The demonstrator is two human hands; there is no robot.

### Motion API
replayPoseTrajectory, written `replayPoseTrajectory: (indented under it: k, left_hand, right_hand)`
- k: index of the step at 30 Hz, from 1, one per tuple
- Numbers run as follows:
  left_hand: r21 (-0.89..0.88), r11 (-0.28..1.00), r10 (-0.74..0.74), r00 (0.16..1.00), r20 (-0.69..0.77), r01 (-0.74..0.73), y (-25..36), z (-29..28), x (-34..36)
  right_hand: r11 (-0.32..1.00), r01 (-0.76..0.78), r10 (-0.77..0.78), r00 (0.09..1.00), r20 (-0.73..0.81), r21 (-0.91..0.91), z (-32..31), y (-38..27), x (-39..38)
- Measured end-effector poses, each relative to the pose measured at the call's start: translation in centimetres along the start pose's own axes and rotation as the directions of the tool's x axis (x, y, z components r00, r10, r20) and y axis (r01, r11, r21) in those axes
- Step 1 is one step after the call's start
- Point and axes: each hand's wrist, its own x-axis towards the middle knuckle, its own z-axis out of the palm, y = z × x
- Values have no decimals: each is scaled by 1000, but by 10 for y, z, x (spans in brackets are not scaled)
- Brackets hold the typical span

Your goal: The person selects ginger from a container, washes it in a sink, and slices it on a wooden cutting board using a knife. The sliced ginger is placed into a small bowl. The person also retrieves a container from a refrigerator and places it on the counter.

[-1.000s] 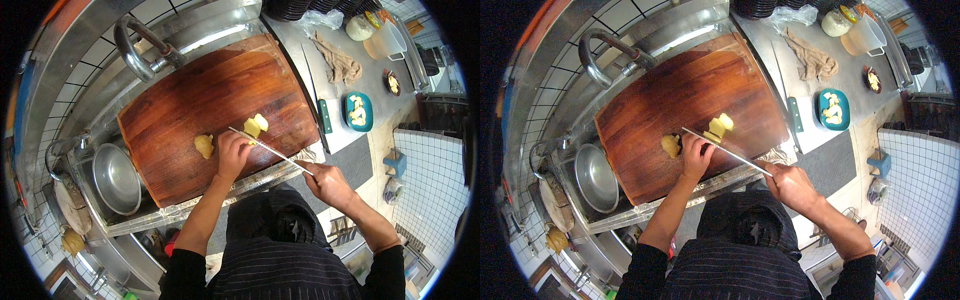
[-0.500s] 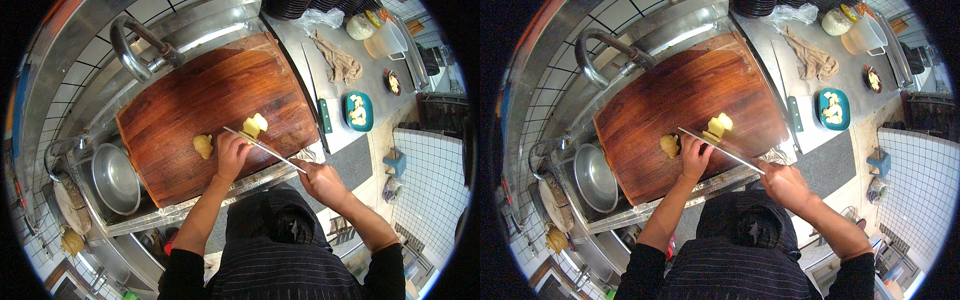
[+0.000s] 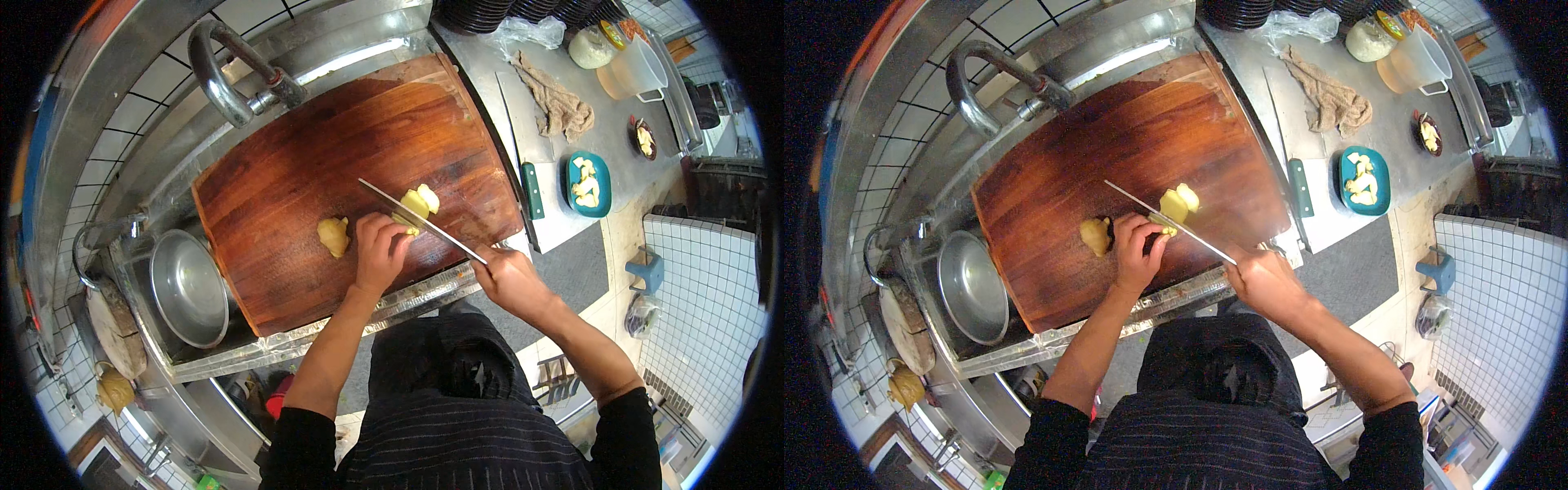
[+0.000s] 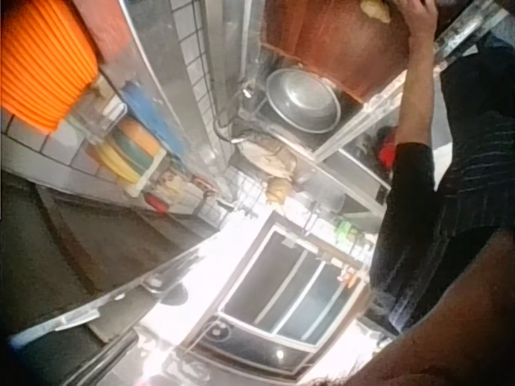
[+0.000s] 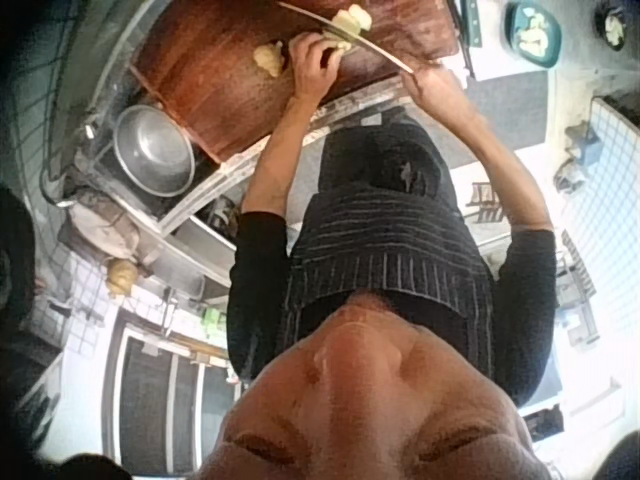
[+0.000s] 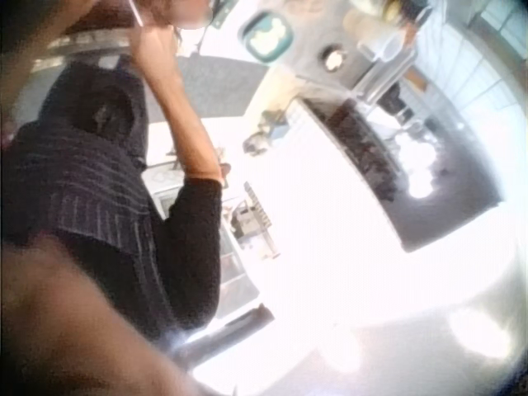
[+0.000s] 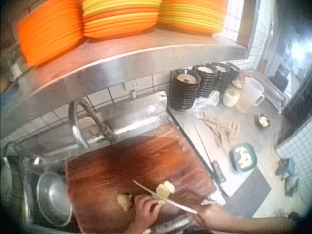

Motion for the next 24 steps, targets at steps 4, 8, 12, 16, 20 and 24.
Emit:
replayPoseTrajectory:
  k: [4,8,12,16,20,24]
  left_hand:
    - [-4,1000,9,1000,-19,-9,1,-2,1]
    - [-2,1000,4,1000,-25,-4,5,-2,3]
    - [6,1000,7,999,-34,-7,6,-2,4]
    - [5,1000,-4,1000,-26,4,6,-3,4]
    - [10,1000,-15,999,-30,15,2,-2,0]
    - [0,1000,-6,999,-36,6,2,0,2]
  right_hand:
    - [997,65,-63,997,-46,52,-29,-18,-25]
    - [999,28,-27,999,-22,18,-34,-20,-40]
    - [1000,22,-22,999,-23,10,-34,-20,-40]
    - [1000,-17,18,999,28,-17,-33,-21,-36]
    - [1000,-7,7,1000,11,-14,-25,-23,-29]
    - [999,-29,29,1000,11,-41,-7,-22,-13]
